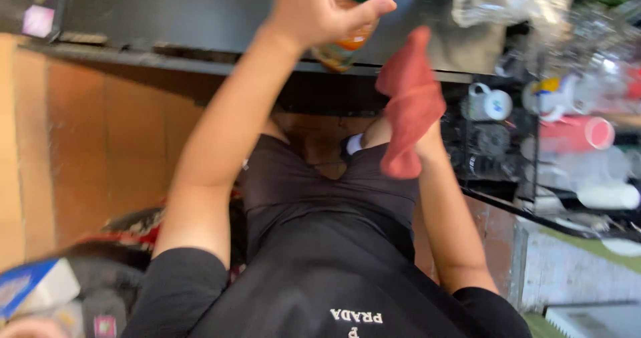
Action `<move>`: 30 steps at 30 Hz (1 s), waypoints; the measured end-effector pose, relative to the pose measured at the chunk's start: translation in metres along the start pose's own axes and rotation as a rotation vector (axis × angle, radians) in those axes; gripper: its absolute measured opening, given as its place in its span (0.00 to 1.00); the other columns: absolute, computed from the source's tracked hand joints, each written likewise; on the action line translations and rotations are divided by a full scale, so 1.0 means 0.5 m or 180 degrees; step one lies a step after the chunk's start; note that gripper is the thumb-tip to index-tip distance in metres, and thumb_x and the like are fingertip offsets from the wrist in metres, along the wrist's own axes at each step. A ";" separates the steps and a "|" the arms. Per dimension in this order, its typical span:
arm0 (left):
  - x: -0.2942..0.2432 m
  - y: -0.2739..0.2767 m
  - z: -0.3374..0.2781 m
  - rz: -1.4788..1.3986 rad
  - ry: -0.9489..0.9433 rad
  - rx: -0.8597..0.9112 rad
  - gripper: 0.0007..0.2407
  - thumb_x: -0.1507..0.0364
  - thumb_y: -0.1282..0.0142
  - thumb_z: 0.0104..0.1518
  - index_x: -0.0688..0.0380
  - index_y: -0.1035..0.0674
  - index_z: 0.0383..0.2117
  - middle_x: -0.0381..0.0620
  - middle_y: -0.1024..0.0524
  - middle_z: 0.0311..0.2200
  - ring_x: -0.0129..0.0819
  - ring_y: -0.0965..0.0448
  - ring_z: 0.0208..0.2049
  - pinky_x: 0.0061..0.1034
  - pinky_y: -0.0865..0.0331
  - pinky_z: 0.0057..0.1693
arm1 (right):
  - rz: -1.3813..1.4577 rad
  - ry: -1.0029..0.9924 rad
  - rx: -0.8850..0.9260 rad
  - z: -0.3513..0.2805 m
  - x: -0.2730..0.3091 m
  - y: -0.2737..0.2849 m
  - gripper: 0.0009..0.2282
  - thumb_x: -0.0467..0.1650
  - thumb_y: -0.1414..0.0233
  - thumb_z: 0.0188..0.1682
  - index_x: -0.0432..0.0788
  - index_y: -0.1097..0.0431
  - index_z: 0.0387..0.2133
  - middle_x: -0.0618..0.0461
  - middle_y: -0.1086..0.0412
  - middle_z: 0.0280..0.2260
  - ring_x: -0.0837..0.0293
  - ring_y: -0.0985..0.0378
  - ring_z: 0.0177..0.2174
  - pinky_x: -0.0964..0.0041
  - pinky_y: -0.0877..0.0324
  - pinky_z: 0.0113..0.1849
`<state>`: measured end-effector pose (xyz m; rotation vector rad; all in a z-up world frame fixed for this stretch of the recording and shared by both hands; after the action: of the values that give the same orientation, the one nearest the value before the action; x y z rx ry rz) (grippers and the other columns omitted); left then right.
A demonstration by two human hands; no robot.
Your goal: Wiping down liquid syrup and flavor bottles with a cloth in a coffee shop.
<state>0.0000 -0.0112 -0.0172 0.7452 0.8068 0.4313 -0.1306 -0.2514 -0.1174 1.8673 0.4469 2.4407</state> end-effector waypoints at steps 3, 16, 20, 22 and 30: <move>0.085 -0.059 -0.114 -0.1051 0.0484 -0.0995 0.22 0.54 0.34 0.56 0.59 0.21 0.45 0.53 0.20 0.43 0.46 0.19 0.47 0.36 0.25 0.57 | 0.0056 0.0194 0.0096 0.093 -0.020 -0.035 0.20 0.28 0.41 0.54 0.37 0.37 0.59 0.49 0.30 0.53 0.56 0.27 0.52 0.61 0.29 0.54; 0.112 -0.170 -0.168 -0.0420 0.1131 -0.0078 0.25 0.59 0.31 0.50 0.50 0.25 0.53 0.50 0.23 0.52 0.49 0.25 0.55 0.38 0.30 0.59 | 0.0319 0.0409 -0.0073 0.331 0.006 -0.120 0.17 0.26 0.32 0.51 0.38 0.29 0.50 0.50 0.25 0.49 0.56 0.21 0.49 0.60 0.24 0.54; 0.126 -0.177 -0.180 -0.0515 0.1442 -0.0338 0.25 0.61 0.33 0.55 0.52 0.28 0.57 0.49 0.24 0.52 0.51 0.26 0.55 0.39 0.32 0.60 | 0.0391 0.0066 0.0993 0.362 -0.124 -0.048 0.13 0.26 0.35 0.52 0.37 0.27 0.48 0.51 0.25 0.48 0.57 0.22 0.49 0.60 0.24 0.52; 0.113 -0.145 -0.161 -0.0666 0.0940 -0.0409 0.28 0.60 0.31 0.52 0.53 0.29 0.57 0.51 0.25 0.52 0.52 0.27 0.55 0.39 0.34 0.59 | 0.0714 0.0112 0.1477 0.377 0.014 -0.077 0.14 0.26 0.36 0.52 0.38 0.27 0.49 0.52 0.25 0.48 0.58 0.22 0.48 0.62 0.25 0.52; 0.090 -0.152 -0.159 -0.0441 0.0381 -0.0232 0.26 0.63 0.32 0.49 0.52 0.26 0.56 0.50 0.26 0.56 0.48 0.27 0.57 0.41 0.37 0.62 | 0.0696 0.0407 0.0460 0.315 0.094 -0.157 0.14 0.25 0.35 0.52 0.37 0.26 0.50 0.51 0.24 0.50 0.55 0.21 0.50 0.61 0.25 0.54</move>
<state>-0.0281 -0.0008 -0.1323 0.5956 0.9441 0.3813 -0.0052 -0.1347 -0.0554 1.9140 0.4588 2.7509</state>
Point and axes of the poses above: each hand's wrist, its own z-axis towards the middle knuckle, its own y-axis out of the back of the hand, x = y × z, the point moved 5 cm from there along z, towards the middle knuckle
